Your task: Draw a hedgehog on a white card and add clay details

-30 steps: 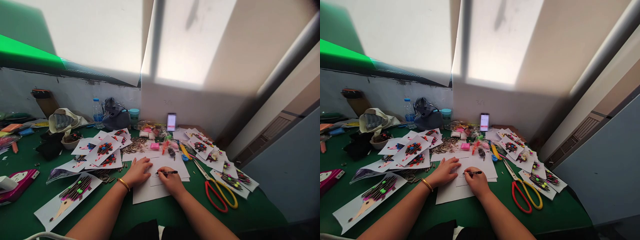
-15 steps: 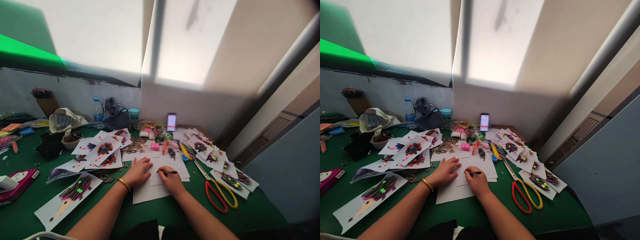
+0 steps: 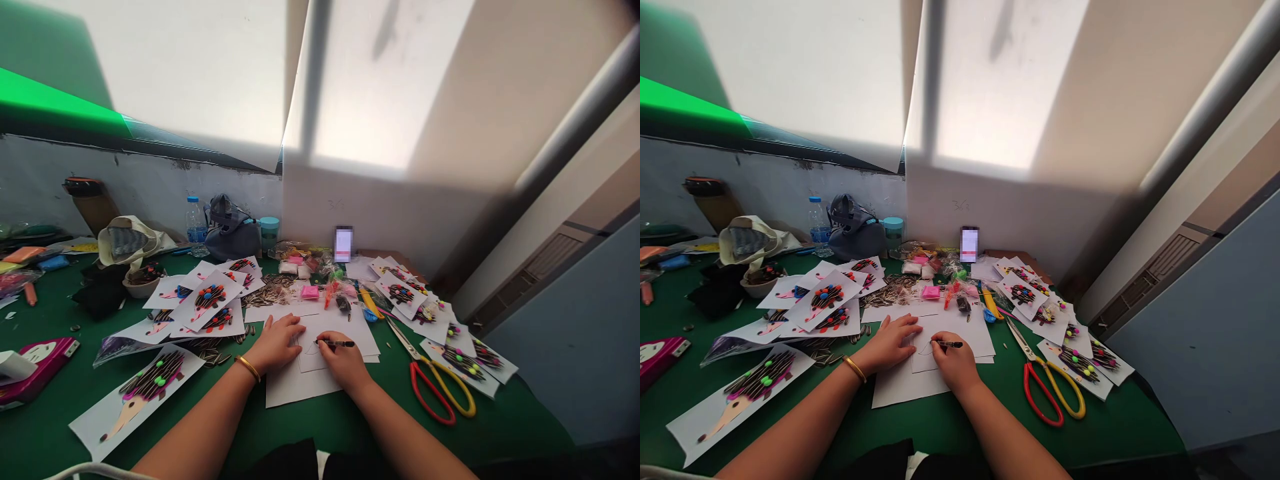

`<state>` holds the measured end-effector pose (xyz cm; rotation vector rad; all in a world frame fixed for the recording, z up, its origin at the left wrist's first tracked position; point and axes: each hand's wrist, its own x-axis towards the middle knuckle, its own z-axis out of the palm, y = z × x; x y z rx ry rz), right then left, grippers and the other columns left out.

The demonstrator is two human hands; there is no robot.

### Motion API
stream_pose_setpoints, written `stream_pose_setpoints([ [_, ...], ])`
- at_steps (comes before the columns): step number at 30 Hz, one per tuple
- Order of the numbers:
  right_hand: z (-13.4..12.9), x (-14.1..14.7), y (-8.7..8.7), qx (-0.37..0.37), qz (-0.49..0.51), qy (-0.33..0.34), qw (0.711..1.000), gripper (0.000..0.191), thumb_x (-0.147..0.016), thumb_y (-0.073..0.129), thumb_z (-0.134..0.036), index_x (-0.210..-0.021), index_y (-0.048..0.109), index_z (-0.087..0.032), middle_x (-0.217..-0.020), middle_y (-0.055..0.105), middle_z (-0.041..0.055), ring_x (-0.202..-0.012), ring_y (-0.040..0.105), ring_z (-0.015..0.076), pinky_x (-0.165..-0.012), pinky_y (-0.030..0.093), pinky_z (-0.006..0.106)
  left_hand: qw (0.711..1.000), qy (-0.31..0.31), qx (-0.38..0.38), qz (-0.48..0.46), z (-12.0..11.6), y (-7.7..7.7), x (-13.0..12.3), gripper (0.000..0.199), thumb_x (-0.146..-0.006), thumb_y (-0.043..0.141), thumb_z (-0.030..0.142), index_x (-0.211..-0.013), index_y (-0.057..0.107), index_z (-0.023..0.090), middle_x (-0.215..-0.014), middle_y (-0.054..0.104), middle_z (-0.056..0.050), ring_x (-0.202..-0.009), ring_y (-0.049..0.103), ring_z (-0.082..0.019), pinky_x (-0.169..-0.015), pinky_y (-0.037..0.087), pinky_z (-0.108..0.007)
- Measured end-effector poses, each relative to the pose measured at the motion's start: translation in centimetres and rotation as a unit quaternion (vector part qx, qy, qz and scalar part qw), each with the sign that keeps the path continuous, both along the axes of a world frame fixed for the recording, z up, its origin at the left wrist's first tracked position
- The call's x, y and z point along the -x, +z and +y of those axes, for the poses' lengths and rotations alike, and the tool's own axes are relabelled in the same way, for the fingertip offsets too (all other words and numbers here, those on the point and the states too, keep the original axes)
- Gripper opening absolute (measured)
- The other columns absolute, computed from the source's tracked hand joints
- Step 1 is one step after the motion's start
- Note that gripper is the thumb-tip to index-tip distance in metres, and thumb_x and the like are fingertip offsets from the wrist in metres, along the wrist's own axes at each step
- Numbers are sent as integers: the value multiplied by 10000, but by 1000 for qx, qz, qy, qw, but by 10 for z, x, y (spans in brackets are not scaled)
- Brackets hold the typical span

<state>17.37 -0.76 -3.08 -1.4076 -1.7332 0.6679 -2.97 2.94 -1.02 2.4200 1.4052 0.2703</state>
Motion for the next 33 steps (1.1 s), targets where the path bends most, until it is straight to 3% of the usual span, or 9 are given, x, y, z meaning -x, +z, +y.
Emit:
stream_pose_setpoints([
  [21, 3, -1, 0, -12, -6, -28, 1000, 226, -843, 487, -286, -856, 698, -208, -849, 709, 41, -806, 652, 204, -751, 497, 294, 1000, 0, -2, -6, 2, -5, 2, 480, -804, 586, 317, -1283, 552, 306, -1463, 461, -78, -1407, 318, -291, -1132, 81, -649],
  [33, -1, -1, 3, 21, -8, -31, 999, 213, -807, 490, -266, -724, 682, -224, -722, 713, 15, -689, 657, 190, -617, 465, 261, 1000, -2, 3, -3, 0, -1, 1, 475, -811, 577, 318, -1285, 550, 301, -1466, 456, -79, -1414, 308, -290, -1134, 86, -648],
])
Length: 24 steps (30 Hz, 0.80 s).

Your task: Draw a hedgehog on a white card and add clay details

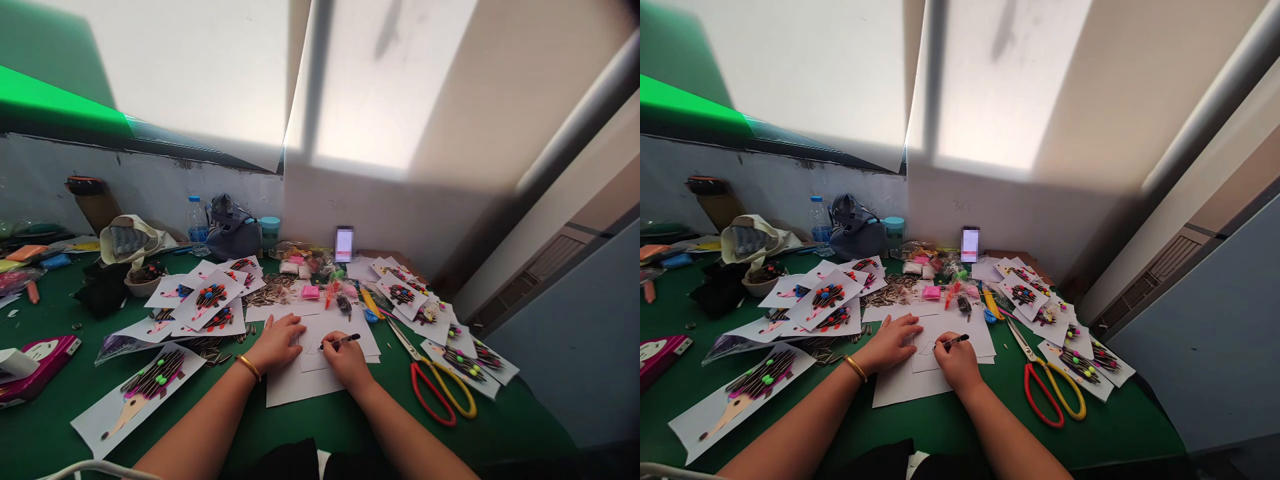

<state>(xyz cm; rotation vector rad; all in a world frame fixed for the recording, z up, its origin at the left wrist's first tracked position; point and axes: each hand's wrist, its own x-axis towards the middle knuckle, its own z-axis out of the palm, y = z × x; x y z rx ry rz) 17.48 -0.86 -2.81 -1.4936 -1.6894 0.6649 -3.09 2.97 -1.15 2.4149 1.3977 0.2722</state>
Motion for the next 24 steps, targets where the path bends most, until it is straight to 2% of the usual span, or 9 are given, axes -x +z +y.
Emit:
stream_pose_setpoints([
  [7, -1, -1, 1, 6, 3, -2, 1000, 207, -794, 481, -256, -700, 661, -221, -675, 689, 5, -643, 636, 180, -606, 455, 260, 1000, 0, -2, 9, 0, 1, -1, 473, -816, 577, 322, -1288, 547, 302, -1467, 452, -76, -1411, 311, -297, -1137, 97, -642],
  [11, -2, -1, 2, -17, 26, -12, 999, 229, -841, 467, -311, -790, 671, -220, -752, 694, 14, -715, 642, 191, -668, 483, 275, 1000, -2, -7, 7, 0, 0, 0, 474, -813, 578, 322, -1285, 548, 300, -1461, 457, -75, -1411, 310, -299, -1134, 97, -648],
  [16, -2, -1, 0, -30, 24, 22, 999, 222, -861, 492, -311, -853, 692, -215, -843, 707, 32, -799, 651, 195, -742, 500, 292, 1000, 1, -4, 1, 1, -2, 0, 474, -813, 583, 321, -1286, 549, 303, -1470, 451, -76, -1415, 306, -289, -1134, 96, -646],
  [24, -2, 1, 2, -22, -12, 25, 999, 218, -858, 497, -283, -856, 706, -222, -841, 713, 29, -803, 652, 194, -730, 491, 286, 1000, 3, 0, 5, 0, 1, 0, 475, -816, 579, 322, -1290, 546, 308, -1475, 446, -70, -1419, 299, -293, -1139, 90, -641],
])
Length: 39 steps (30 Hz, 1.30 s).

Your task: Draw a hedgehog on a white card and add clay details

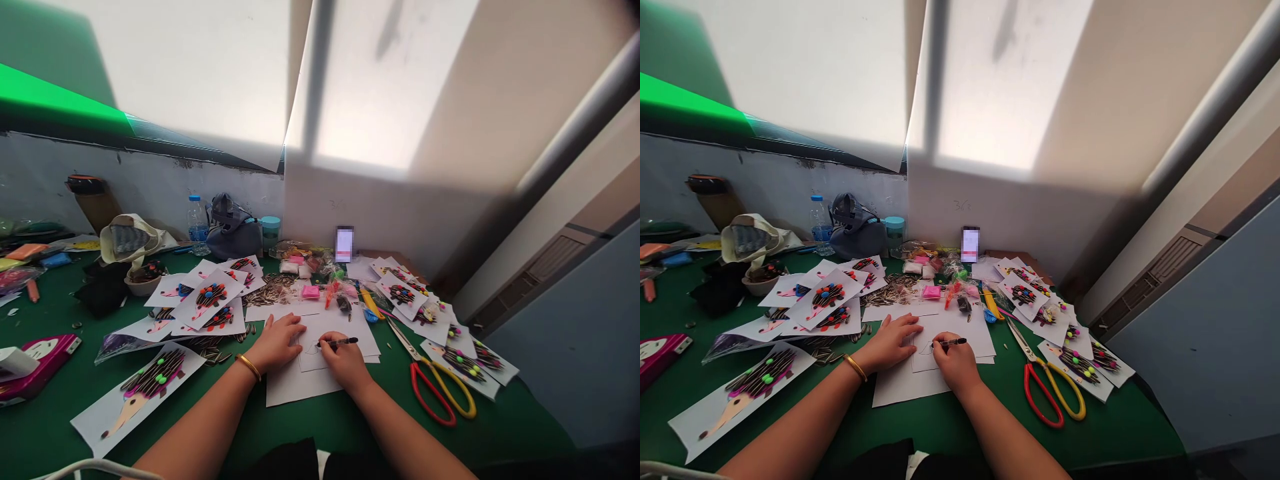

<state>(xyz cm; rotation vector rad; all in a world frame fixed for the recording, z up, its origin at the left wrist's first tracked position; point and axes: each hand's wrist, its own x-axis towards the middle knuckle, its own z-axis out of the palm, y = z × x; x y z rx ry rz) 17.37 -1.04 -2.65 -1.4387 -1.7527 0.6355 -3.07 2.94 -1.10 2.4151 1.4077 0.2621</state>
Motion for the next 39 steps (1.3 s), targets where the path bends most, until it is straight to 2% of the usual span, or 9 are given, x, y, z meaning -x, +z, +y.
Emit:
stream_pose_setpoints([
  [14, 1, 0, -1, 6, -4, -7, 1000, 226, -856, 496, -289, -859, 711, -221, -844, 717, 31, -802, 654, 198, -744, 492, 302, 1000, -1, 1, 2, 0, 0, -1, 478, -813, 573, 320, -1290, 546, 302, -1474, 447, -75, -1418, 301, -299, -1138, 91, -642],
  [17, 2, -1, -3, 1, 21, -2, 1000, 229, -863, 503, -319, -886, 708, -221, -867, 719, 37, -825, 661, 204, -769, 511, 315, 1000, -1, 1, 5, 1, -1, 0, 481, -812, 573, 324, -1292, 544, 306, -1477, 443, -74, -1420, 295, -298, -1140, 84, -636],
  [20, 3, -6, -5, -18, 75, -14, 997, 243, -867, 516, -351, -963, 694, -216, -956, 718, 53, -886, 667, 209, -819, 527, 327, 1000, -1, 1, 5, 1, -2, 0, 486, -812, 577, 331, -1296, 540, 306, -1476, 443, -71, -1419, 296, -298, -1140, 83, -640],
  [24, 5, -17, -2, -78, 106, -25, 991, 272, -861, 548, -343, -1060, 677, -209, -1115, 688, 77, -1048, 631, 224, -946, 489, 351, 1000, -2, 0, 0, 1, -2, 1, 490, -812, 580, 332, -1300, 538, 307, -1480, 437, -70, -1418, 297, -296, -1141, 74, -643],
  [26, 6, -21, 0, -65, 118, -25, 991, 279, -871, 534, -348, -1060, 679, -203, -1078, 698, 81, -1020, 644, 227, -918, 504, 353, 1000, -2, 1, -2, 1, -2, 1, 494, -810, 583, 330, -1301, 538, 304, -1482, 434, -73, -1419, 297, -296, -1139, 74, -645],
  [31, 9, -19, -3, 0, 112, -2, 994, 255, -862, 524, -358, -925, 716, -202, -918, 722, 63, -842, 680, 215, -793, 545, 342, 1000, -4, -7, -4, 0, -3, 1, 485, -805, 572, 303, -1290, 547, 305, -1470, 447, -75, -1411, 311, -298, -1133, 88, -652],
  [34, 9, -15, -8, -1, 87, 29, 996, 235, -852, 544, -338, -935, 728, -219, -949, 725, 49, -882, 681, 210, -814, 540, 336, 1000, -8, -16, -5, -1, -2, 0, 500, -798, 601, 377, -1289, 547, 299, -1464, 452, -82, -1403, 320, -313, -1133, 92, -651],
  [37, 10, -13, -11, 0, 74, 44, 996, 234, -856, 543, -323, -952, 734, -228, -945, 729, 38, -889, 682, 200, -823, 536, 326, 1000, -12, -14, -3, -2, -1, 0, 656, -703, 699, 511, -1296, 539, 281, -1474, 437, -106, -1400, 314, -341, -1129, 86, -661],
  [39, 10, -13, -12, -3, 65, 44, 997, 234, -858, 543, -319, -952, 737, -229, -936, 732, 34, -891, 680, 195, -832, 530, 322, 1000, -13, -11, -1, -2, 0, 0, 730, -647, 739, 537, -1299, 534, 280, -1482, 426, -109, -1401, 307, -351, -1127, 82, -664],
])
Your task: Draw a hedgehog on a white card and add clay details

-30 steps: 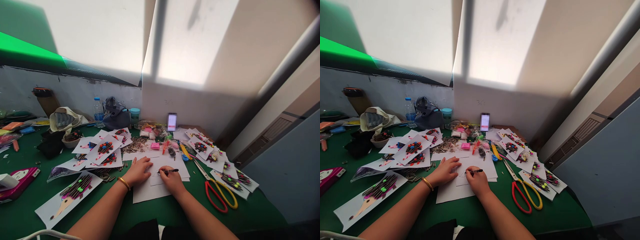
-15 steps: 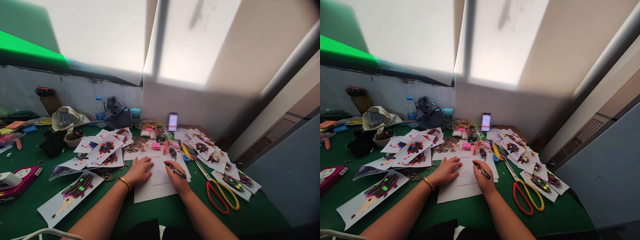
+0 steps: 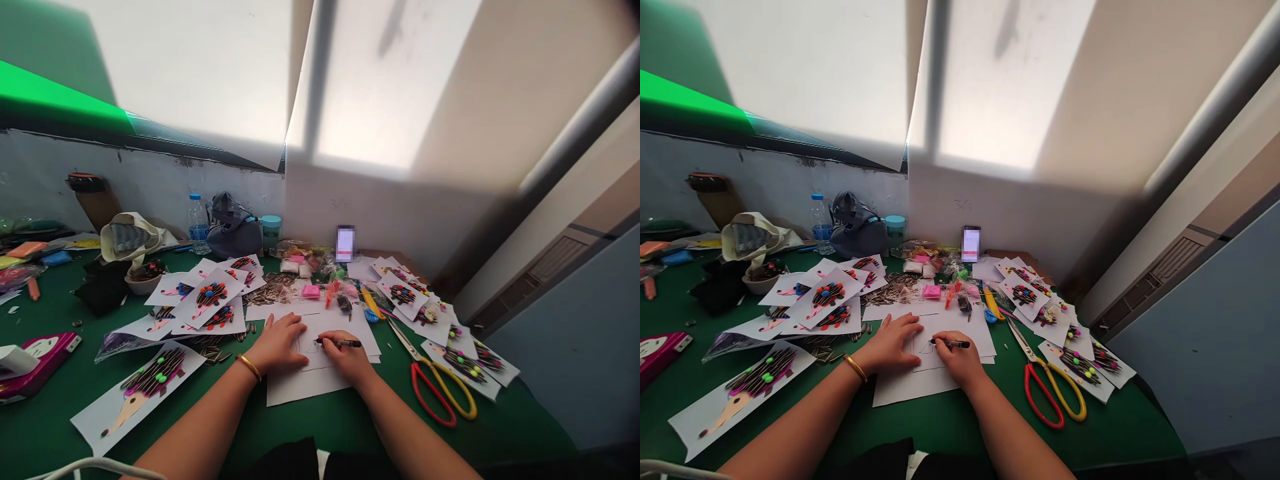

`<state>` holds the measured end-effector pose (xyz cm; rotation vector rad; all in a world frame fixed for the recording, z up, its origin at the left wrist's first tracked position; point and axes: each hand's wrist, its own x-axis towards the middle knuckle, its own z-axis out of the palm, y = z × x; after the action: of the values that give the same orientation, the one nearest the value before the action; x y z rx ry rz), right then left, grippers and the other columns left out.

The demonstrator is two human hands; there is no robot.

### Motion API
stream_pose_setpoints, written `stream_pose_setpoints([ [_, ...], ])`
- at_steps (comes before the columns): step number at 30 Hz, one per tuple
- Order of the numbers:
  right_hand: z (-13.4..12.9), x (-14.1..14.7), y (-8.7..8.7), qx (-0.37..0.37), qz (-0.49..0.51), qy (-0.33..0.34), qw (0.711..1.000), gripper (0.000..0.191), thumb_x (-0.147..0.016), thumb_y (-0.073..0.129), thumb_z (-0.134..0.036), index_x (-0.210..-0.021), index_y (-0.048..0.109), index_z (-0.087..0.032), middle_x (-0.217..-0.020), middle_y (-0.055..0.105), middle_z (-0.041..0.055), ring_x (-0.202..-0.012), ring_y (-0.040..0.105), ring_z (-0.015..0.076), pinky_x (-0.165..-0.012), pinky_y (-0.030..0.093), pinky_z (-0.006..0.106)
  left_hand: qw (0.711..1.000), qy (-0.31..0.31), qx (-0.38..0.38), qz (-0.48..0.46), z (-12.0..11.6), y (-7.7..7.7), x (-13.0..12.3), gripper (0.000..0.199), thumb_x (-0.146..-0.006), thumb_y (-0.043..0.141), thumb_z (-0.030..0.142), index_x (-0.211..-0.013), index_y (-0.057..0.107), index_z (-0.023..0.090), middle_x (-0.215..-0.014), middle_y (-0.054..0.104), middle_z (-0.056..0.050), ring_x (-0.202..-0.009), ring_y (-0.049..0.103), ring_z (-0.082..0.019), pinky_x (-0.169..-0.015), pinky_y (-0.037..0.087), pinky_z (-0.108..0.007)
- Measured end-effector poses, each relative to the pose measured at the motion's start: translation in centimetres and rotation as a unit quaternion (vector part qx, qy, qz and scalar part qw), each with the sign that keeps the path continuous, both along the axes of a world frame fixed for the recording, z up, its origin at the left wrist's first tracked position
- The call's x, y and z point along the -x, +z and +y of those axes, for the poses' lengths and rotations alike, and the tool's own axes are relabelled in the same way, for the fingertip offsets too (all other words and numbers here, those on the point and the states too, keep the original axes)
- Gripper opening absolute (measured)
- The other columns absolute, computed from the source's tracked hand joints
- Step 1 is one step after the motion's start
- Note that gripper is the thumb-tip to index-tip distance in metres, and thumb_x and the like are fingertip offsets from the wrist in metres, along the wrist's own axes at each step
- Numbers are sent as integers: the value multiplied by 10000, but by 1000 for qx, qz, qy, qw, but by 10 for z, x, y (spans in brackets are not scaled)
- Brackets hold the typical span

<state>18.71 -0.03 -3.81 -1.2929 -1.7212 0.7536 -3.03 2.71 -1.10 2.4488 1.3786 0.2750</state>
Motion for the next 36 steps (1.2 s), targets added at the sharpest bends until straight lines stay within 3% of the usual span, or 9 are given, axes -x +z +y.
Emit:
stream_pose_setpoints([
  [9, 1, 1, 3, -6, -34, -4, 999, 238, -853, 531, -289, -955, 738, -232, -970, 734, 33, -942, 666, 198, -872, 509, 322, 1000, 1, -3, -1, 1, -2, 0, 754, -618, 757, 541, -1293, 532, 290, -1480, 432, -101, -1402, 305, -359, -1128, 78, -667],
  [21, 0, -3, 7, 25, -38, -108, 993, 256, -828, 502, -319, -895, 730, -222, -982, 728, 41, -970, 661, 215, -905, 494, 330, 1000, 0, 0, 3, 1, -3, 1, 758, -626, 747, 551, -1300, 529, 281, -1480, 432, -98, -1406, 298, -363, -1127, 84, -670],
  [36, -11, -28, 18, 89, -101, -158, 978, 270, -801, 447, -324, -801, 701, -230, -789, 712, 15, -761, 638, 212, -638, 435, 284, 1000, 1, 5, 4, 2, -1, -1, 765, -617, 753, 550, -1301, 530, 290, -1488, 424, -100, -1411, 293, -355, -1128, 74, -669],
])
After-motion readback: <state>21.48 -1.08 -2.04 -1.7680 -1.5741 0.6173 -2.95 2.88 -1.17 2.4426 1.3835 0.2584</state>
